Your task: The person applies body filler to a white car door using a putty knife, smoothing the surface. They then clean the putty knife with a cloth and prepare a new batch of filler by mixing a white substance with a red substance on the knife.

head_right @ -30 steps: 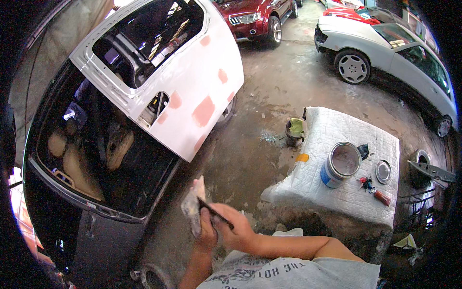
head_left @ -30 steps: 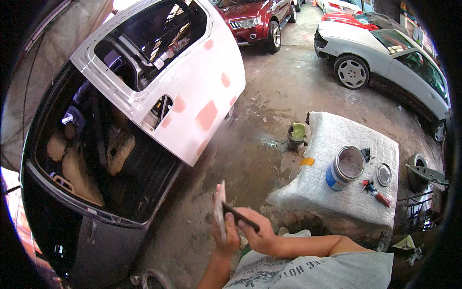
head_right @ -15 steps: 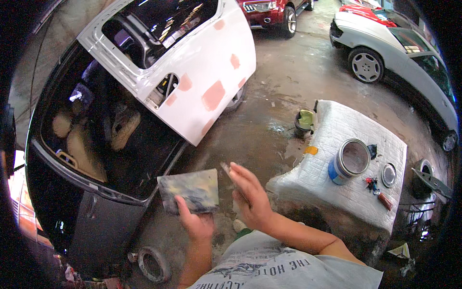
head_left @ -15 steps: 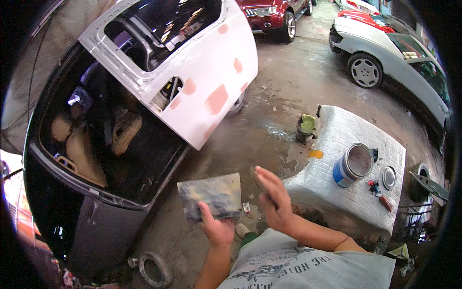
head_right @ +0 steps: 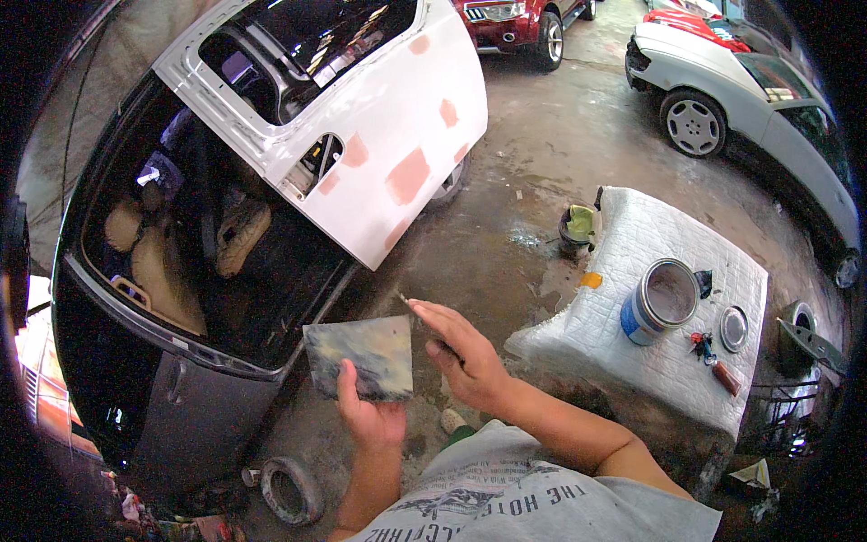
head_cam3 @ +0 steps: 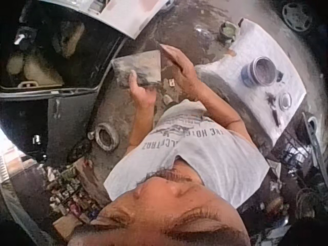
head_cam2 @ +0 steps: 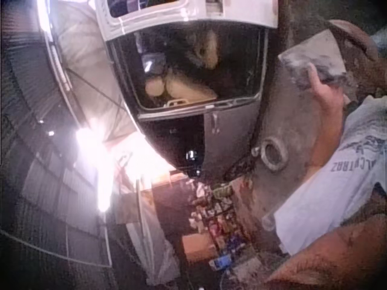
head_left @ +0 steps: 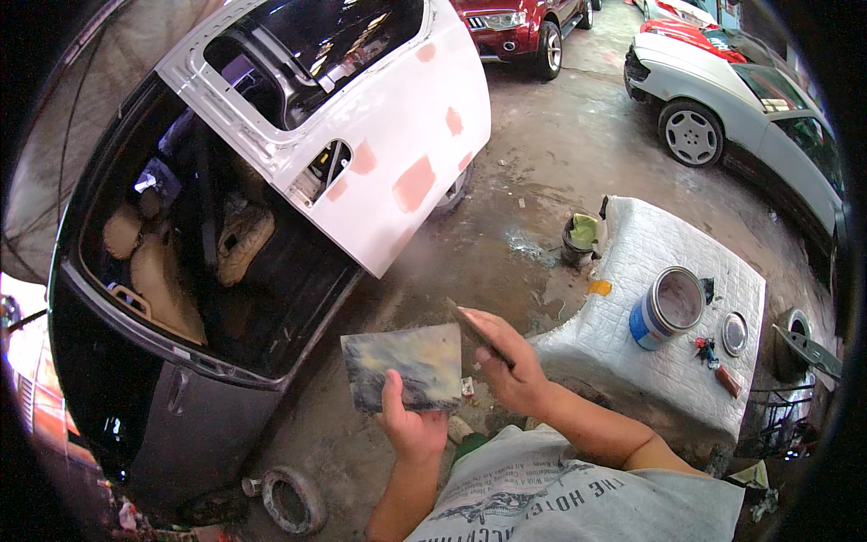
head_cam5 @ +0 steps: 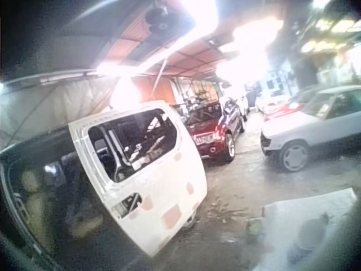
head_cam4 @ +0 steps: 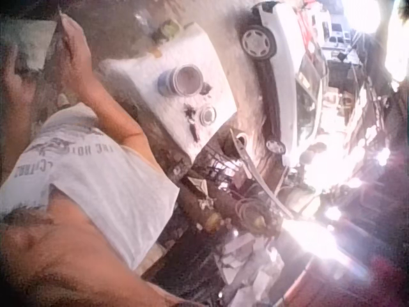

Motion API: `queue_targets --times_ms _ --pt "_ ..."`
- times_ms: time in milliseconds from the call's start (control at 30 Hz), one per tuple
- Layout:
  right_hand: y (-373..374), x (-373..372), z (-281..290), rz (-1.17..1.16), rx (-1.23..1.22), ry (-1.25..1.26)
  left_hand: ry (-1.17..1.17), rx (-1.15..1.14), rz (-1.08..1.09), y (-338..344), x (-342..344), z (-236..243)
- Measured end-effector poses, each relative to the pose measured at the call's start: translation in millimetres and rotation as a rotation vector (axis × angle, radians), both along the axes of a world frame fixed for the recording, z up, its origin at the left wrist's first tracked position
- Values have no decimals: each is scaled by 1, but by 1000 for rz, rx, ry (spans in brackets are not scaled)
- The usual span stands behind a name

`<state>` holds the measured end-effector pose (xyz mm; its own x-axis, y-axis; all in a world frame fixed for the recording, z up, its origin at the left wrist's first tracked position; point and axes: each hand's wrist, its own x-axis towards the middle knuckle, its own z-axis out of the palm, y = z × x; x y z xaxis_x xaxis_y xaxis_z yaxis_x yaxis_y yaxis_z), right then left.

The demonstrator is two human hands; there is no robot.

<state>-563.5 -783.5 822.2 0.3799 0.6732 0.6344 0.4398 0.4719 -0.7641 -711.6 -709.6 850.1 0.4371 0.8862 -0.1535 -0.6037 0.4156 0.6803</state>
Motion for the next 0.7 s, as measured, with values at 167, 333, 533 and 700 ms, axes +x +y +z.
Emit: queue_targets --times_ms 167,333,533,700 --pt "-29 -49 -13 163 2 535 143 73 -115 16 -10 -25" --pt "-20 -65 -6 289 127 126 201 362 -21 9 3 -52" --pt "-14 -43 -13 224 -5 -37 230 781 -263 -2 -14 -74" --pt "-18 -12 0 237 -175 -124 702 812 -682 20 -42 -91"
